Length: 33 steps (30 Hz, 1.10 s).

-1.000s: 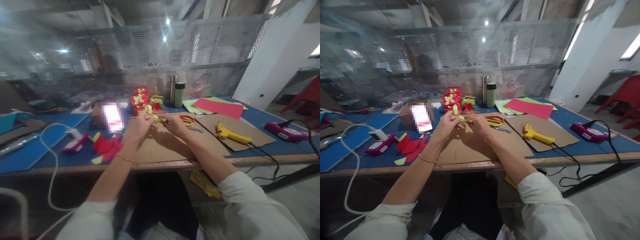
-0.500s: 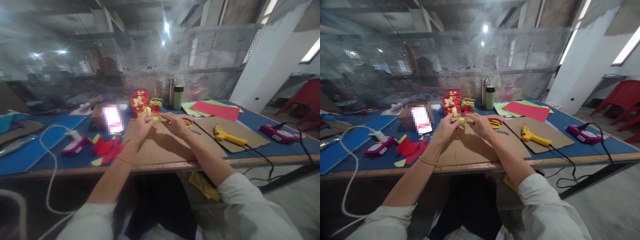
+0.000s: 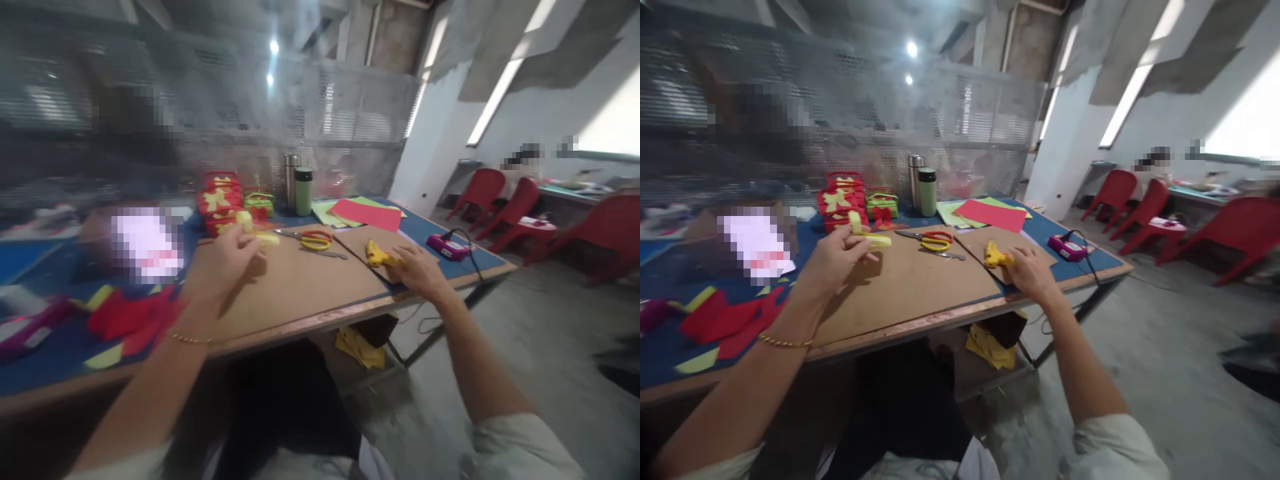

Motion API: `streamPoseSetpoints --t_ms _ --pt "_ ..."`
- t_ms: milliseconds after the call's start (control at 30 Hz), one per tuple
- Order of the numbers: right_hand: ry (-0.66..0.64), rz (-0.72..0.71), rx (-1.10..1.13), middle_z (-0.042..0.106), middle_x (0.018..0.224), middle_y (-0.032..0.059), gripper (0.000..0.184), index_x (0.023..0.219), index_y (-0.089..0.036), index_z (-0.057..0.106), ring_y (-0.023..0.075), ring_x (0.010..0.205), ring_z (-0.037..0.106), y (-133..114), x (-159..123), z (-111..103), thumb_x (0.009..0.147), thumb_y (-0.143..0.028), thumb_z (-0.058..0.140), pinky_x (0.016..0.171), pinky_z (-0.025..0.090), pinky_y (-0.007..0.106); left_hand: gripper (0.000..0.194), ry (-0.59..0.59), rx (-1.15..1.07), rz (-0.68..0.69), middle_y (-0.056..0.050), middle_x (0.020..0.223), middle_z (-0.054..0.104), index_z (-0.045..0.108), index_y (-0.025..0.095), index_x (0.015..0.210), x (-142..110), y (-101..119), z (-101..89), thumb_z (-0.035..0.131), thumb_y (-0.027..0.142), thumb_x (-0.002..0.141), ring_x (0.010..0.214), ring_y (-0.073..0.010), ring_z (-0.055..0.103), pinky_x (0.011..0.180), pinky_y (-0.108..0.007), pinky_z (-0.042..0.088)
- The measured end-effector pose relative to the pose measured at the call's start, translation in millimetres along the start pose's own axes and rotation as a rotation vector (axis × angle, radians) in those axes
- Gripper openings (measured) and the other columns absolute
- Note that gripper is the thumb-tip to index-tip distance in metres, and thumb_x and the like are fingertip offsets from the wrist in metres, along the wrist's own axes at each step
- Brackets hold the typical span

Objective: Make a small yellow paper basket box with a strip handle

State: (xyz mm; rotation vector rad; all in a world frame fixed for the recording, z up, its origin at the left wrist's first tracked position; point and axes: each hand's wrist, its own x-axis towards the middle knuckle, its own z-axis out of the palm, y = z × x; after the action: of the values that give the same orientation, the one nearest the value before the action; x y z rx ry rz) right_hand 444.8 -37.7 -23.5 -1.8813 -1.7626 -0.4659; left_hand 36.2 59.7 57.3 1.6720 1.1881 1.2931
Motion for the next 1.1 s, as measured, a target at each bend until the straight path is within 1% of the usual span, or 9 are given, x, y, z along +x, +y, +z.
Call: streamPoseSetpoints --t_ms 100,233,367,500,567,733,833,933,1100 --pt "-0.153 -0.042 0.01 0.075 0.123 0.017 0.038 0.12 -0.02 0.075 0.0328 0.11 0.07 26 -3 19 0.088 -0.028 0.057 0.096 0.055 0.044 0.012 -0.051 0.097 0.031 -0.002 0.083 0.077 0.056 0.021 0.082 -13 18 3.3 0.067 0.026 0.085 0.065 -0.0165 0.071 0.048 -0.02 0.046" --pt "-0.145 -0.02 -0.047 0.076 0.111 0.0178 0.04 0.121 -0.019 0.074 0.0345 0.103 0.071 37 4 38 0.092 -0.039 0.056 0.088 0.056 0.044 0.02 -0.072 0.139 0.042 -0.001 0.073 0.073 0.048 0.022 0.074 -17 27 4.2 0.064 0.02 0.085 0.065 -0.0171 0.071 0.05 -0.021 0.046" --pt "-0.163 0.004 -0.06 0.077 0.108 0.0197 0.041 0.121 -0.015 0.072 0.0341 0.099 0.071 40 12 43 0.095 -0.042 0.055 0.084 0.053 0.042 0.024 -0.087 0.118 0.083 -0.001 0.072 0.072 0.044 0.023 0.073 -15 19 2.6 0.064 0.024 0.086 0.065 -0.0174 0.072 0.05 -0.022 0.045" --pt "-0.245 0.016 0.023 0.075 0.087 0.0166 0.041 0.092 -0.017 0.073 0.0306 0.083 0.069 32 20 37 0.098 -0.049 0.048 0.075 0.05 0.04 0.022 -0.098 0.085 0.136 -0.002 0.079 0.074 0.044 0.023 0.076 -6 -1 6.8 0.062 0.028 0.086 0.064 -0.0162 0.072 0.052 -0.022 0.044" --pt "-0.192 0.029 0.124 0.073 0.082 0.0156 0.049 0.087 -0.019 0.071 0.0296 0.079 0.068 18 23 29 0.099 -0.057 0.042 0.072 0.049 0.039 0.019 -0.107 0.057 0.161 -0.001 0.082 0.073 0.045 0.023 0.078 -1 -10 10.4 0.061 0.028 0.086 0.061 -0.0143 0.071 0.054 -0.022 0.044" --pt "-0.066 -0.013 0.547 0.069 0.08 0.008 0.062 0.102 -0.022 0.071 0.0249 0.074 0.063 -44 22 -2 0.095 -0.077 0.042 0.067 0.048 0.035 0.016 -0.146 0.061 0.202 -0.001 0.088 0.072 0.047 0.022 0.08 -1 -15 16.8 0.062 0.026 0.084 0.057 -0.0127 0.069 0.051 -0.021 0.042" --pt "-0.143 -0.008 0.841 0.055 0.066 0.0015 0.065 0.09 -0.023 0.068 0.018 0.059 0.05 -85 19 -13 0.09 -0.084 0.047 0.056 0.042 0.031 0.01 -0.165 0.063 0.192 -0.004 0.093 0.074 0.056 0.02 0.088 -5 -12 18.5 0.063 0.026 0.084 0.057 -0.0127 0.069 0.051 -0.022 0.044" --pt "-0.206 -0.008 1.075 0.052 0.065 0.0014 0.065 0.076 -0.021 0.063 0.0142 0.056 0.043 -116 18 -13 0.09 -0.083 0.051 0.052 0.037 0.03 0.01 -0.182 0.051 0.204 -0.006 0.094 0.076 0.059 0.019 0.093 -6 -14 20.3 0.062 0.026 0.086 0.058 -0.0135 0.07 0.052 -0.023 0.046" --pt "-0.288 -0.017 1.294 0.051 0.068 0.0016 0.066 0.089 -0.018 0.07 0.0145 0.059 0.042 -141 18 -6 0.088 -0.083 0.056 0.053 0.034 0.029 0.02 -0.218 -0.044 0.239 -0.002 0.085 0.074 0.045 0.021 0.078 0 -24 24.3 0.064 0.026 0.084 0.057 -0.0125 0.069 0.054 -0.023 0.05"
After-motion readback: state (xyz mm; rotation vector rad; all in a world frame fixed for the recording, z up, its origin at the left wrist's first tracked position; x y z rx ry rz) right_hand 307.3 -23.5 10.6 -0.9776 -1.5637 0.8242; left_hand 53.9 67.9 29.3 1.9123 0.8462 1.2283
